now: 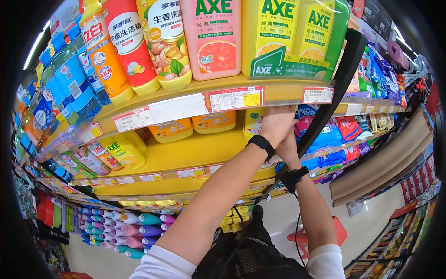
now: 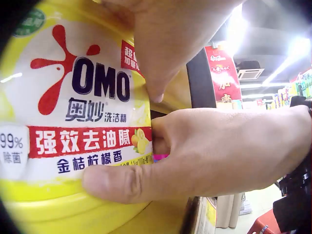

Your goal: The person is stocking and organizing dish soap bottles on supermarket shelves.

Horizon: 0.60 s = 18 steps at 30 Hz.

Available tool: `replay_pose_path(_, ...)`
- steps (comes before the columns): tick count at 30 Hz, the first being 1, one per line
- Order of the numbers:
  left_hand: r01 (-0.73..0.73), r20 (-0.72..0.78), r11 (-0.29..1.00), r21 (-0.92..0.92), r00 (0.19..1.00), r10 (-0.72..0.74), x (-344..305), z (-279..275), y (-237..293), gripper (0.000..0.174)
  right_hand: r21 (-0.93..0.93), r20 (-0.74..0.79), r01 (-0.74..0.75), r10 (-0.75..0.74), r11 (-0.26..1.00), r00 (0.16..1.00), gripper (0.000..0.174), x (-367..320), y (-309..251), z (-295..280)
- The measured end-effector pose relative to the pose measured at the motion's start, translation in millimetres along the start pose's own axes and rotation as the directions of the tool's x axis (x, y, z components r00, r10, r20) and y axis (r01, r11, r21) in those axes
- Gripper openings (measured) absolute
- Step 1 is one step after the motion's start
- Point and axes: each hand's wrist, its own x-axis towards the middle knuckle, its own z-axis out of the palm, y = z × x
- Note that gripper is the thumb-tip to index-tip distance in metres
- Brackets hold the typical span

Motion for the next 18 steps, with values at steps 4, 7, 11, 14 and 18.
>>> replay_pose_path(4,0.016,0.064,0.984,-0.177,0.998,-0.005,6,12,-10,0.055,-0.720,0.159,0.261,-0.212,0.643,0.964,0.070,9,3,-5)
replay_pose_path(7,0.022,0.043,0.973,-0.232,0.999,-0.013,11,14,-16,0.048,-0.829,0.151,0.238,-0.207,0.507,0.967,0.069,18,7,-8)
replay_pose_path(11,0.123,0.093,0.911,-0.395,0.991,-0.094,16,23,-24,0.043,-0.857,0.107,0.160,-0.136,0.490,0.985,0.067,32,18,-12)
replay_pose_path(14,0.282,0.154,0.779,-0.561,0.959,-0.237,24,26,-25,0.040,-0.790,0.113,0.152,-0.103,0.593,0.988,0.078,50,41,-23)
replay_pose_path(18,0.182,-0.053,0.711,-0.679,0.954,-0.295,23,54,-32,0.032,-0.770,0.065,0.092,-0.066,0.631,0.996,0.083,55,34,-15)
